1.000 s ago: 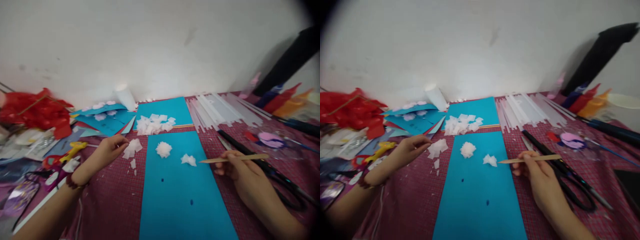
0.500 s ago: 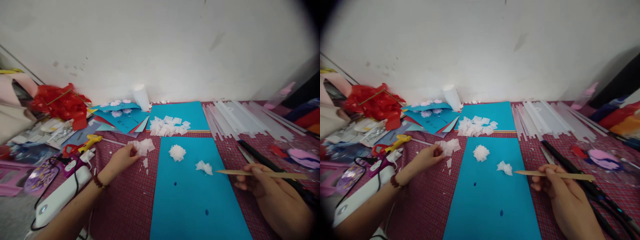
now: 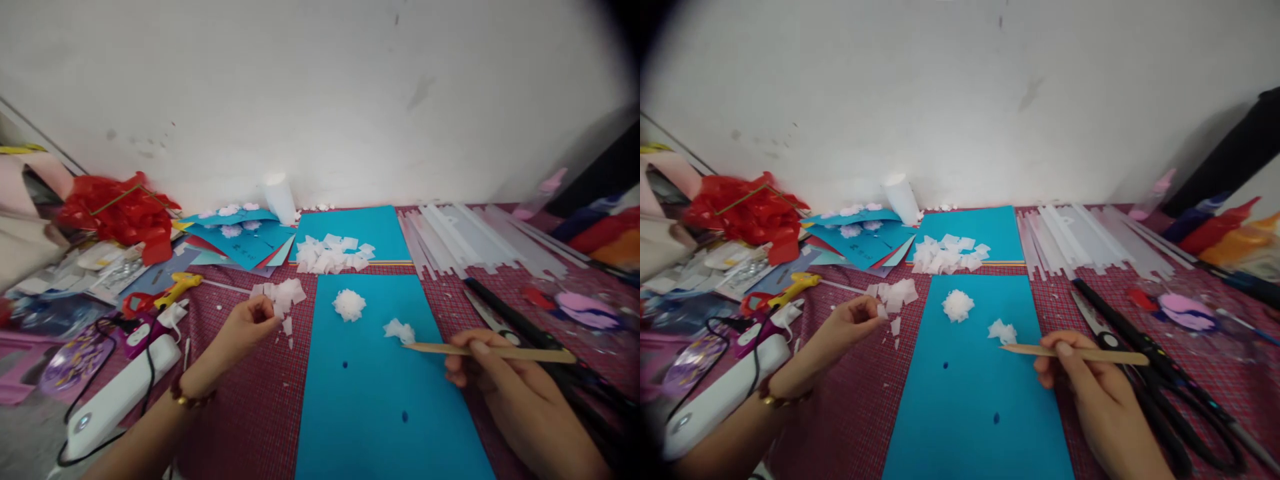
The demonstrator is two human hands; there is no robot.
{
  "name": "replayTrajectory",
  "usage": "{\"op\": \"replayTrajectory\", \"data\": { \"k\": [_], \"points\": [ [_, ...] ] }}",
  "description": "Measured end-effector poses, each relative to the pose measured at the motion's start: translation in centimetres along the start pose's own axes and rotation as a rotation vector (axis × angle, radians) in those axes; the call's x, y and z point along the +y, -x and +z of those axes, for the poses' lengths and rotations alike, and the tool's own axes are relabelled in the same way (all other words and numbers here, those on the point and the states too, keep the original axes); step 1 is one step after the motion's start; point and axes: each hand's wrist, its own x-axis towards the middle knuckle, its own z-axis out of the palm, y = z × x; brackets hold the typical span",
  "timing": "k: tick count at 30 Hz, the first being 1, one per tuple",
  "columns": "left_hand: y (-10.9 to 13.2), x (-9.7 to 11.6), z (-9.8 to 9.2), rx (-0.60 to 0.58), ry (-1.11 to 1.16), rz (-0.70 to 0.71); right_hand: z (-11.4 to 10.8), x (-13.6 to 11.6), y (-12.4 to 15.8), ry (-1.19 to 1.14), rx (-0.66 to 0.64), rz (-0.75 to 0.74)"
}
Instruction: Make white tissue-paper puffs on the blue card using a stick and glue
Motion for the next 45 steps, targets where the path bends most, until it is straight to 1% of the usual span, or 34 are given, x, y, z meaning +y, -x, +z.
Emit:
{"op": "replayTrajectory", "data": {
  "k": [2, 4, 6, 8, 11, 14, 16, 19, 22, 25, 28, 31, 33, 35, 40, 43, 45],
  "points": [
    [0.4, 1.5, 1.1, -0.055, 0.077, 0.025, 0.1, -0.6, 0.4, -0.031, -0.122, -0.013],
    [0.3, 3.0, 2.4, -0.143, 0.125, 0.063, 0.2, -1.2, 0.7, -0.062, -0.195, -0.05],
    [-0.4, 4.4, 3.8, -0.249, 0.133, 0.098, 0.4, -1.6, 0.7, -0.072, -0.201, -0.048],
    [-1.4, 5.7, 5.3, -0.35, 0.092, 0.092, 0.4, -1.9, 0.5, -0.073, -0.18, -0.04],
    [-2.6, 7.1, 7.5, -0.437, 0.038, 0.078, 0.5, -2.0, 0.3, -0.073, -0.148, -0.038],
    [-3.2, 7.8, 9.2, -0.465, 0.048, 0.084, 0.4, -1.9, 0.2, -0.079, -0.16, -0.041],
    [-3.1, 7.9, 10.1, -0.506, 0.077, 0.029, 0.5, -1.7, 0.3, -0.104, -0.182, -0.061],
    [-2.3, 8.1, 11.1, -0.559, 0.096, -0.047, 0.7, -1.6, 0.6, -0.121, -0.2, -0.114],
    [-1.1, 8.5, 12.0, -0.572, 0.073, 0.003, 1.2, -2.0, 1.3, -0.077, -0.223, -0.147],
    [0.0, 8.9, 12.6, -0.596, 0.068, 0.073, 1.6, -2.5, 2.0, 0.013, -0.305, -0.173],
    [0.5, 9.1, 12.8, -0.647, 0.114, 0.042, 1.9, -2.6, 2.4, 0.119, -0.347, -0.166],
    [0.3, 9.0, 12.5, -0.713, 0.217, -0.061, 2.1, -2.3, 2.2, 0.06, -0.306, -0.08],
    [0.0, 8.7, 12.3, -0.728, 0.277, -0.115, 2.1, -2.1, 1.9, -0.047, -0.298, -0.018],
    [-0.2, 8.5, 12.3, -0.732, 0.329, -0.153, 2.1, -2.1, 1.8, -0.108, -0.313, 0.007],
    [-0.3, 8.6, 12.4, -0.755, 0.372, -0.189, 2.2, -2.2, 2.0, -0.057, -0.369, -0.085],
    [-0.1, 8.7, 12.4, -0.776, 0.384, -0.184, 2.4, -2.1, 2.1, -0.024, -0.339, -0.094],
    [0.0, 8.8, 12.4, -0.756, 0.405, -0.137, 2.5, -2.0, 2.0, -0.008, -0.293, -0.069]
  ]
}}
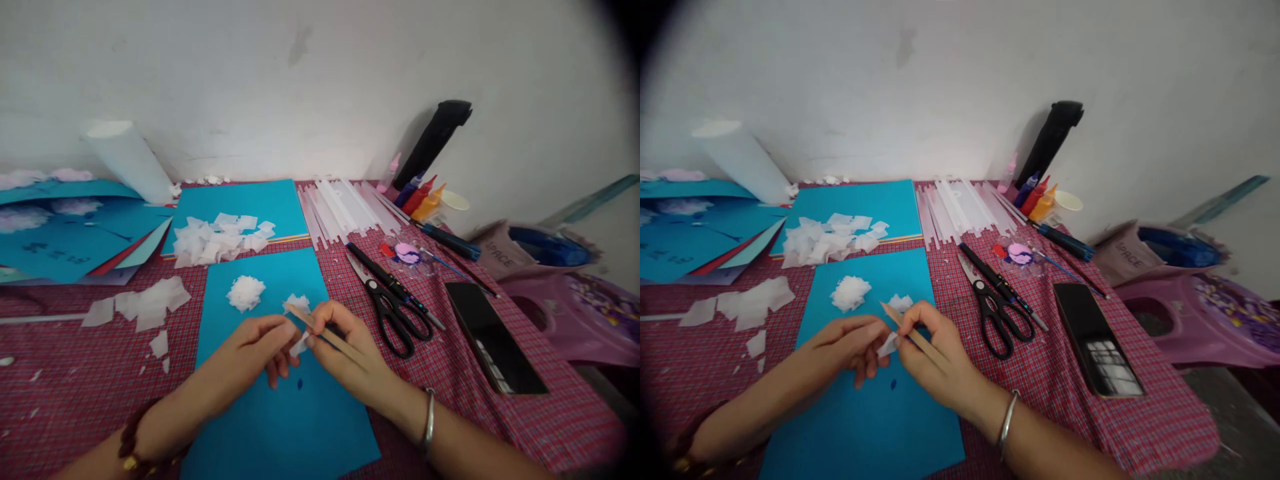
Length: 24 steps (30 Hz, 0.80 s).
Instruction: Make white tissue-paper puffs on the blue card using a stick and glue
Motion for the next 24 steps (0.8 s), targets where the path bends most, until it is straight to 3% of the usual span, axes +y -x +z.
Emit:
{"op": "replayTrajectory", "data": {
  "k": [7, 14, 17, 20, 24],
  "points": [
    [0.0, 0.2, 0.7, 0.291, -0.336, 0.191, 0.1, -0.4, -0.2, -0.044, 0.031, 0.036],
    [-1.0, 0.8, -4.4, 0.436, -0.21, 0.162, -3.0, 0.0, -0.4, -0.079, 0.13, -0.05],
    [-1.6, 0.1, -5.7, 0.403, -0.249, 0.147, -3.6, 0.1, -0.7, 0.036, 0.08, -0.045],
    [-1.9, -0.4, -5.8, 0.351, -0.373, 0.147, -3.1, 0.0, -0.9, 0.153, 0.009, 0.006],
    [-1.8, -0.3, -5.6, 0.329, -0.534, 0.213, -2.5, 0.2, -0.9, 0.236, 0.019, 0.044]
  ]
}}
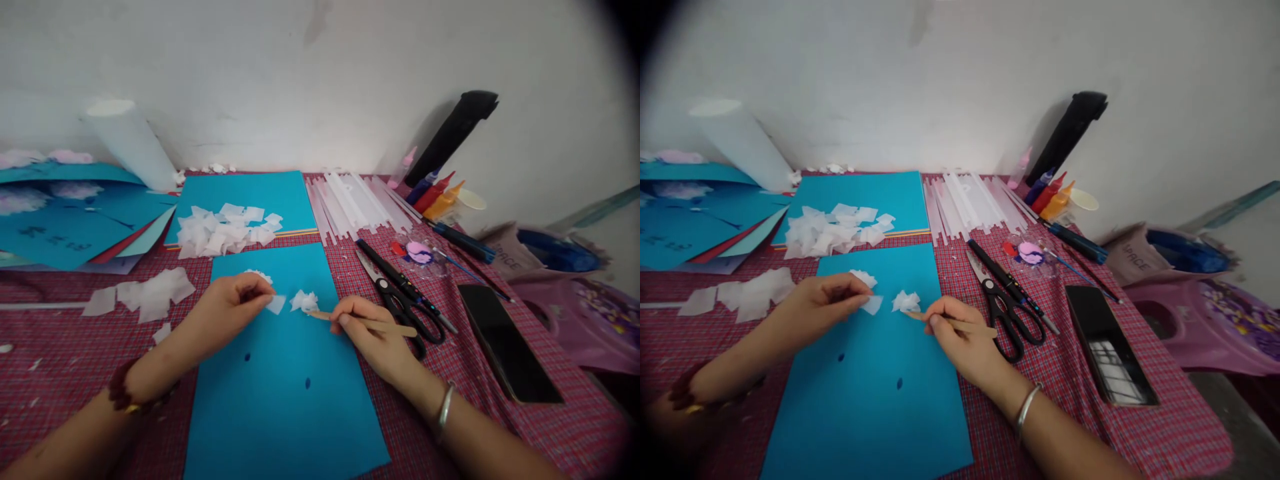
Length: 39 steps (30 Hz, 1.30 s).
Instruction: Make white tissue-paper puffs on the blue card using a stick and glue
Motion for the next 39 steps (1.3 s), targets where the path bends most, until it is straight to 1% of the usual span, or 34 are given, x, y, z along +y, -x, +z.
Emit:
{"op": "replayTrajectory", "data": {
  "k": [3, 6, 9, 11, 12, 15, 17, 22, 25, 28, 31, 33, 36, 39],
  "points": [
    [0.2, 0.5, -0.2, -0.005, -0.019, 0.08, 0.0, 0.3, -0.1, 0.013, 0.035, 0.007],
    [0.7, 1.6, -0.1, -0.03, -0.018, 0.127, -0.1, 0.4, -0.2, 0.011, 0.057, 0.009],
    [1.1, 2.8, 0.9, -0.093, 0.052, 0.096, -0.2, 0.4, -0.3, 0.015, 0.061, 0.012],
    [0.9, 3.1, 1.9, -0.126, 0.121, 0.056, -0.2, 0.4, -0.3, 0.014, 0.055, 0.018],
    [0.7, 3.0, 2.4, -0.124, 0.137, 0.047, -0.2, 0.4, -0.3, 0.008, 0.054, 0.021],
    [-0.3, 2.3, 3.6, -0.066, 0.07, 0.054, -0.2, 0.3, -0.4, -0.015, 0.053, 0.025],
    [-0.9, 1.9, 4.0, -0.044, 0.002, 0.063, -0.3, 0.2, -0.4, -0.024, 0.056, 0.024],
    [-1.2, 1.6, 4.1, -0.013, -0.055, 0.084, -0.7, -0.1, 0.0, -0.052, 0.09, -0.039],
    [-1.2, 1.5, 4.3, -0.005, -0.046, 0.096, -0.6, -0.3, 0.2, -0.058, 0.053, -0.078],
    [-1.3, 1.3, 4.5, -0.002, -0.039, 0.097, -0.1, -0.4, 0.1, -0.014, -0.002, -0.08],
    [-1.4, 1.2, 4.6, 0.004, -0.033, 0.104, 0.2, -0.4, 0.0, 0.066, -0.011, -0.1],
    [-1.4, 1.2, 4.5, 0.031, -0.052, 0.114, 0.3, -0.3, -0.1, 0.129, -0.005, -0.127],
    [-1.2, 1.2, 4.3, 0.106, -0.121, 0.144, 0.3, -0.4, -0.1, 0.212, -0.005, -0.165],
    [-1.0, 1.2, 4.0, 0.124, -0.222, 0.169, 0.3, -0.6, -0.1, 0.252, -0.02, -0.18]
  ]
}}
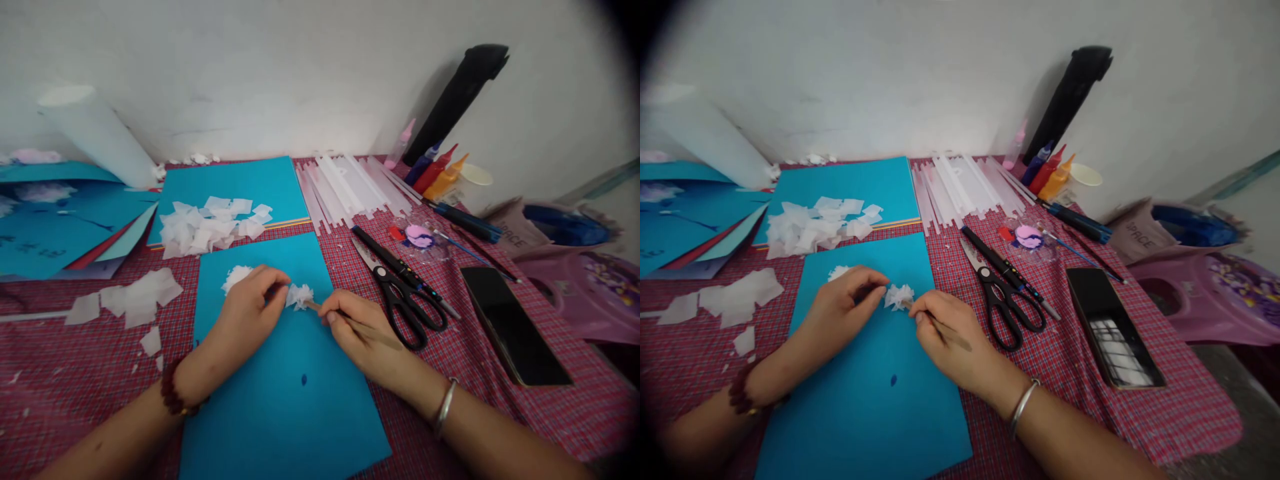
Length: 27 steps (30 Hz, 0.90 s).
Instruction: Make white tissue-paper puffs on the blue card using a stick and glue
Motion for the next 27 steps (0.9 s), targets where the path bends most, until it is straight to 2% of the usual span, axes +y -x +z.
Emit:
{"op": "replayTrajectory", "data": {
  "k": [7, 12, 14, 16, 19, 21, 24, 27],
  "points": [
    [0.2, 0.0, -0.4, -0.054, -0.114, 0.002, 0.2, 0.0, 0.1, -0.03, 0.007, 0.054],
    [0.2, 0.4, -0.6, -0.066, -0.055, 0.014, -0.2, 0.7, 0.1, -0.326, 0.114, 0.199],
    [0.3, 0.9, -2.0, -0.043, -0.001, -0.003, -0.4, 1.0, 0.0, -0.435, 0.136, 0.232],
    [0.5, 1.4, -4.4, 0.046, 0.029, -0.038, -0.6, 1.2, 0.0, -0.47, 0.107, 0.234],
    [1.6, 1.4, -8.9, 0.196, -0.016, -0.074, -0.4, 1.1, 0.0, -0.401, 0.038, 0.223],
    [2.8, 0.8, -11.2, 0.219, -0.069, -0.099, -0.2, 0.9, 0.1, -0.351, 0.01, 0.21],
    [4.9, -1.1, -12.3, 0.174, -0.117, -0.171, 0.1, 0.6, 0.1, -0.309, -0.006, 0.205],
    [7.0, -3.8, -11.5, 0.105, -0.125, -0.194, 0.3, 0.5, -0.1, -0.282, 0.0, 0.206]
  ]
}}
